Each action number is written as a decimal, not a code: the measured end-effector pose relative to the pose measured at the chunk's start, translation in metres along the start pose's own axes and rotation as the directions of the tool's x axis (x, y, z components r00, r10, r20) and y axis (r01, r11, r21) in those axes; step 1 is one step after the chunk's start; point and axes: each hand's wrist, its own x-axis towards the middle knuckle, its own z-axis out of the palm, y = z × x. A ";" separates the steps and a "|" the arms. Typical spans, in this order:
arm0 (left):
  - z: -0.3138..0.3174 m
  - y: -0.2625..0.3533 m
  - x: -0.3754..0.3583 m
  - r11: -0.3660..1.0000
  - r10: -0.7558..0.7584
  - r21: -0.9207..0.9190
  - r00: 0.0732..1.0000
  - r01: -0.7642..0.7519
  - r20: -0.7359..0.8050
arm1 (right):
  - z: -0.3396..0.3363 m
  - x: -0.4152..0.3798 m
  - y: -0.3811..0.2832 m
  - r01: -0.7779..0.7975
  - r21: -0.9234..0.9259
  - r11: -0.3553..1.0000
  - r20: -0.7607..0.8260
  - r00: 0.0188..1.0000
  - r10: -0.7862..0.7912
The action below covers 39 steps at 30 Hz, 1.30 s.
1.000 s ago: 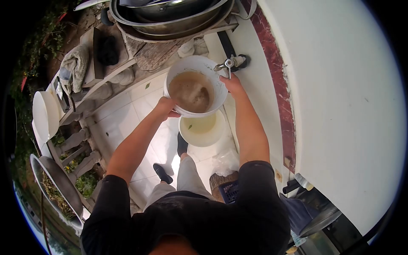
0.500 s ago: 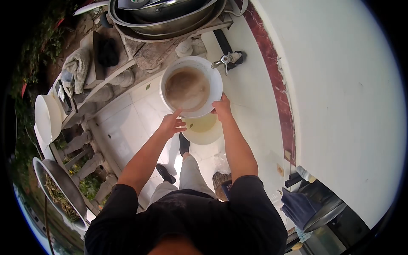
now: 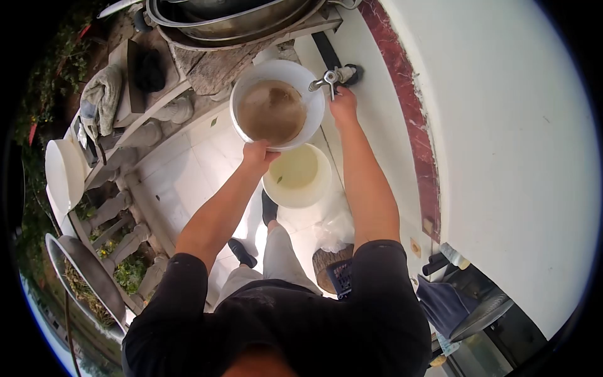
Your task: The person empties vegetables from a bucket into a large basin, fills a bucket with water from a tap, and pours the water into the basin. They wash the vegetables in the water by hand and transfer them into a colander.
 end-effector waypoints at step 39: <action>-0.001 0.022 0.010 0.925 0.016 0.375 0.980 0.061 -0.201 | 0.013 -0.085 -0.111 -0.023 -0.179 0.984 0.192 0.980 0.058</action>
